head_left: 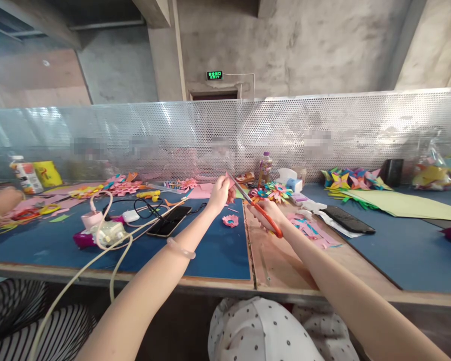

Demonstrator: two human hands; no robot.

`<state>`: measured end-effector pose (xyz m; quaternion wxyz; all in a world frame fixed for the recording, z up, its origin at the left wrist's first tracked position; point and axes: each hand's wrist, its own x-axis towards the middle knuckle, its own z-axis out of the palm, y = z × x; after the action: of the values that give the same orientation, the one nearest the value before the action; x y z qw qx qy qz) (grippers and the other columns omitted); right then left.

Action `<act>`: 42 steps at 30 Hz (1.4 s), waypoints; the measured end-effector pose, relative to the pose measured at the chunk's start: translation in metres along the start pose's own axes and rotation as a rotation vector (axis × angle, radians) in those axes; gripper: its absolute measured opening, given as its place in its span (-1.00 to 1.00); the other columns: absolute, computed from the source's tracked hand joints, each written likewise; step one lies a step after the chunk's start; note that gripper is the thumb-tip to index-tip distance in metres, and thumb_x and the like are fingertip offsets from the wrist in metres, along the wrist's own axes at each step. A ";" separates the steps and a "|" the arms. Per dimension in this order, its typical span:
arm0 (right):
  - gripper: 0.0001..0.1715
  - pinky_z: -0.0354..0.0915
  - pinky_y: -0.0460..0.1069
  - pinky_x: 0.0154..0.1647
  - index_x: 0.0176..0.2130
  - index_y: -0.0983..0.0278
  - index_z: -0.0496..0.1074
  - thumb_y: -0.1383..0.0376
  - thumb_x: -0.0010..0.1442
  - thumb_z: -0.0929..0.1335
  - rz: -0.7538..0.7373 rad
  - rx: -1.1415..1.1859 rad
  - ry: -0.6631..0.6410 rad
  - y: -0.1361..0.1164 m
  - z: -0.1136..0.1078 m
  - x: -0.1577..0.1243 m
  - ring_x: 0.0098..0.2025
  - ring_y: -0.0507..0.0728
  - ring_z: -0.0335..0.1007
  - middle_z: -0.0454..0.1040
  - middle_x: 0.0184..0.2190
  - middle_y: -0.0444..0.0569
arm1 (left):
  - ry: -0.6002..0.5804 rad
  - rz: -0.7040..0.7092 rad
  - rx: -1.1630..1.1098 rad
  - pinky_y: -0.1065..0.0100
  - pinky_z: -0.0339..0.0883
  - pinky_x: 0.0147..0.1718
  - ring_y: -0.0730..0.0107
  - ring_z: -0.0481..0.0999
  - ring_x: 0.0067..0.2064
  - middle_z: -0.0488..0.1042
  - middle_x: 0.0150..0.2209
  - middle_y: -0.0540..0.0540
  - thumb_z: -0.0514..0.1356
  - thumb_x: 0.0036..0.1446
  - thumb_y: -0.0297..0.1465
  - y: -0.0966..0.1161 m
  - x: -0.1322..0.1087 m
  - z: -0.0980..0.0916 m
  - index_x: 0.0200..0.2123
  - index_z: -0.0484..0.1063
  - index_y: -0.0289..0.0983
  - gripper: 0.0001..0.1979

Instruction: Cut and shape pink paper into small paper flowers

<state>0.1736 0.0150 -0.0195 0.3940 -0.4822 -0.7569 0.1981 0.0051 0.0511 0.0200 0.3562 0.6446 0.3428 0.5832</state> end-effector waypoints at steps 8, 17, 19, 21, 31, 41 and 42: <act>-0.61 -0.04 -0.15 -0.71 -0.65 0.28 0.07 0.11 0.06 0.18 0.000 -0.036 -0.021 0.006 0.001 0.002 -0.73 -0.07 0.05 0.09 -0.75 -0.20 | -0.001 -0.020 -0.037 0.47 0.03 -0.73 0.54 0.22 -0.74 0.29 -0.71 0.06 -0.05 0.16 -0.30 -0.002 0.001 0.000 -0.46 0.14 -0.24 -0.82; -0.63 -0.02 -0.15 -0.67 -0.67 0.28 0.06 0.18 0.05 0.19 0.025 -0.154 -0.027 0.003 -0.001 0.003 -0.71 -0.06 0.09 0.07 -0.77 -0.19 | -0.039 -0.140 -0.108 0.50 0.04 -0.72 0.56 0.24 -0.72 0.31 -0.68 0.04 -0.01 0.14 -0.19 -0.014 0.006 -0.003 -0.42 0.21 -0.27 -0.74; -0.65 0.00 -0.15 -0.66 -0.68 0.29 0.10 0.21 0.04 0.20 0.063 -0.198 -0.026 0.004 0.000 0.004 -0.70 -0.04 0.12 0.10 -0.76 -0.18 | -0.073 -0.170 -0.137 0.51 0.05 -0.72 0.56 0.25 -0.71 0.32 -0.67 0.03 -0.02 0.14 -0.18 -0.014 0.006 -0.004 -0.45 0.20 -0.27 -0.72; -0.68 0.04 -0.14 -0.65 -0.66 0.31 0.19 0.23 0.04 0.22 0.112 -0.249 -0.028 0.005 0.000 0.006 -0.67 -0.01 0.19 0.18 -0.73 -0.14 | -0.110 -0.255 -0.144 0.51 0.06 -0.71 0.56 0.24 -0.71 0.30 -0.68 0.03 -0.05 0.16 -0.22 -0.012 0.004 -0.004 -0.49 0.18 -0.27 -0.72; -0.53 0.27 0.02 -0.30 -0.15 0.36 0.43 0.10 0.10 0.22 0.361 -0.597 0.008 0.023 0.003 0.015 -0.23 0.28 0.43 0.49 -0.29 0.20 | -0.078 -0.380 0.329 0.49 0.15 -0.55 0.46 0.41 -0.53 0.42 -0.57 -0.05 -0.02 0.12 -0.39 -0.024 0.008 -0.016 -0.43 0.25 -0.30 -0.86; -0.45 0.28 0.08 -0.24 -0.23 0.38 0.47 0.02 0.11 0.18 0.418 -0.568 0.159 0.006 -0.013 0.013 -0.18 0.31 0.41 0.46 -0.24 0.26 | -0.129 -0.235 0.302 0.42 0.12 -0.55 0.40 0.24 -0.66 0.15 -0.82 0.05 0.15 -0.05 -0.50 -0.045 0.000 0.000 -0.72 0.21 -0.24 -0.74; -0.45 0.28 0.08 -0.25 -0.23 0.39 0.47 0.02 0.11 0.18 0.413 -0.570 0.180 0.004 -0.014 0.013 -0.18 0.31 0.41 0.46 -0.24 0.26 | -0.108 -0.221 0.232 0.41 0.12 -0.56 0.38 0.26 -0.66 0.16 -0.81 0.04 0.16 -0.06 -0.49 -0.047 -0.002 0.005 -0.72 0.21 -0.23 -0.74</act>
<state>0.1840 0.0267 -0.0083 0.2605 -0.7309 -0.6307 0.0114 0.0084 0.0730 -0.0213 0.3591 0.6702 0.4570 0.4615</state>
